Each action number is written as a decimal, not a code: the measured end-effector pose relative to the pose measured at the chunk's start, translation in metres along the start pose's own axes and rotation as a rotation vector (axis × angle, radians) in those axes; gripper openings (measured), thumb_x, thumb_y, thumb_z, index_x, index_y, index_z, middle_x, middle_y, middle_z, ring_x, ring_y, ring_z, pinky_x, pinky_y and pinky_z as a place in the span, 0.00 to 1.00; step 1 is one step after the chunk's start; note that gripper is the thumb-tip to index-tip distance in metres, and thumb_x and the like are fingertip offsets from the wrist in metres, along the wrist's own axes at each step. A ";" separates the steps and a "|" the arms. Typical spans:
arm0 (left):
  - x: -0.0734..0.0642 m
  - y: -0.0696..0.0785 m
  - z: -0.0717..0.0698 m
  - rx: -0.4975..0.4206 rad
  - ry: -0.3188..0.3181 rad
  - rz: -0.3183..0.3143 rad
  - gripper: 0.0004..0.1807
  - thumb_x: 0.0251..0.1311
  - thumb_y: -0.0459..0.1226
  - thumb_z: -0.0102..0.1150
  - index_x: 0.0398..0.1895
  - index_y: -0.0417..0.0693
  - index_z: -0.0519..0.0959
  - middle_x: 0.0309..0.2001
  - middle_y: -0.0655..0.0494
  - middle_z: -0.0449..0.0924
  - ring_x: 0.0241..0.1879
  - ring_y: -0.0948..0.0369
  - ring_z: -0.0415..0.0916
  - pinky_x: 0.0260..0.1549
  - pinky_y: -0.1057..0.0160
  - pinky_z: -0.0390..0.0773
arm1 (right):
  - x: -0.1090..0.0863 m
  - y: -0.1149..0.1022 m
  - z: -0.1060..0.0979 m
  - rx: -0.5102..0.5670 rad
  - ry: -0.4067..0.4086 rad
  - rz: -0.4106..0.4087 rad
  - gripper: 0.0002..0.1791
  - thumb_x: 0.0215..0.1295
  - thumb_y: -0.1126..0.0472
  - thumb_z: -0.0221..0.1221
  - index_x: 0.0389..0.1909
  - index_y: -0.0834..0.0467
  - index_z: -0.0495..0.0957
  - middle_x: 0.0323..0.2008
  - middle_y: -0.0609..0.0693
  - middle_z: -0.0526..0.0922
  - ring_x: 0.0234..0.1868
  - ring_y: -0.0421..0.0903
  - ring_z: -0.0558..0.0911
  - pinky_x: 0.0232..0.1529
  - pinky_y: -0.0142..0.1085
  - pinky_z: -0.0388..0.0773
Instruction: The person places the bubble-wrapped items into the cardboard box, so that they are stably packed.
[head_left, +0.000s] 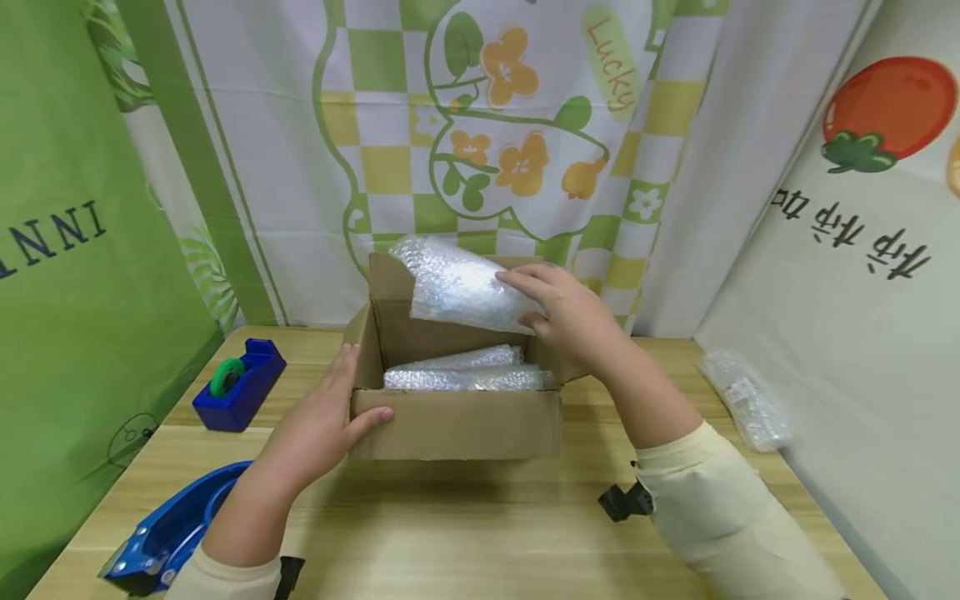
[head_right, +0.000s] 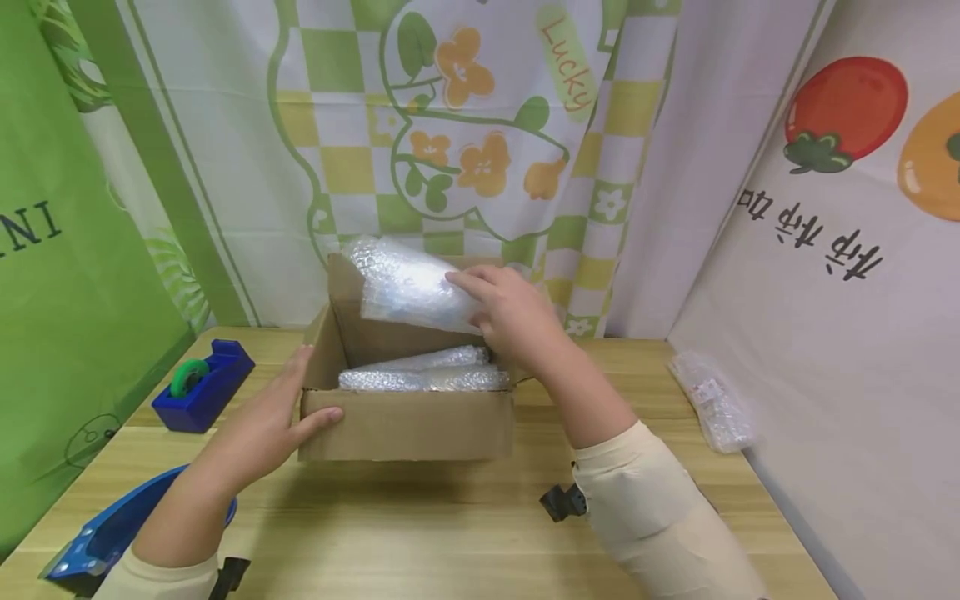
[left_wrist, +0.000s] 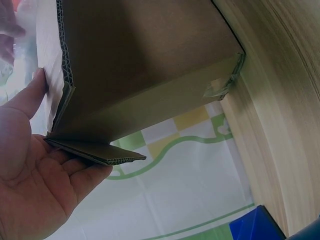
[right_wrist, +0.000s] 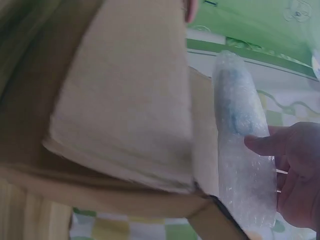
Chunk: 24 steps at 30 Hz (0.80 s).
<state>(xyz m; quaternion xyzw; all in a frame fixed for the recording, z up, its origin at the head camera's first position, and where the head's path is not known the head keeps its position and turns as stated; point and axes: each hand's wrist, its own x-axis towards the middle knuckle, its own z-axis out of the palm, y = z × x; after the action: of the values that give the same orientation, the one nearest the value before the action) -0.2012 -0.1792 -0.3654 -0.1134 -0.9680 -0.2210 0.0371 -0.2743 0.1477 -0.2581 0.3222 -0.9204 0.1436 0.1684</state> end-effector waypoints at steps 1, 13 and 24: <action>0.000 0.000 0.000 0.000 0.001 0.003 0.57 0.62 0.69 0.45 0.79 0.49 0.30 0.79 0.45 0.32 0.76 0.41 0.44 0.68 0.37 0.57 | 0.001 -0.001 0.005 -0.005 -0.013 -0.006 0.34 0.64 0.62 0.65 0.70 0.46 0.68 0.66 0.49 0.72 0.65 0.53 0.71 0.54 0.49 0.77; 0.001 0.001 -0.002 -0.002 0.001 0.006 0.57 0.63 0.68 0.47 0.79 0.48 0.31 0.79 0.43 0.34 0.76 0.42 0.43 0.68 0.36 0.56 | 0.011 -0.003 0.049 -0.023 -0.132 -0.084 0.33 0.61 0.68 0.64 0.68 0.50 0.71 0.63 0.53 0.76 0.63 0.54 0.73 0.62 0.49 0.71; 0.000 0.002 -0.003 0.001 -0.002 -0.002 0.57 0.63 0.68 0.47 0.79 0.48 0.31 0.79 0.43 0.34 0.76 0.41 0.43 0.67 0.36 0.57 | 0.004 0.012 0.020 0.097 -0.068 0.059 0.34 0.68 0.53 0.61 0.73 0.51 0.62 0.73 0.56 0.62 0.73 0.58 0.60 0.71 0.56 0.59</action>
<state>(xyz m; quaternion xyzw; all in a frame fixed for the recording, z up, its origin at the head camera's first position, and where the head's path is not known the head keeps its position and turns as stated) -0.2005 -0.1788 -0.3619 -0.1128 -0.9682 -0.2202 0.0359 -0.2897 0.1467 -0.2766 0.3072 -0.9268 0.1818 0.1168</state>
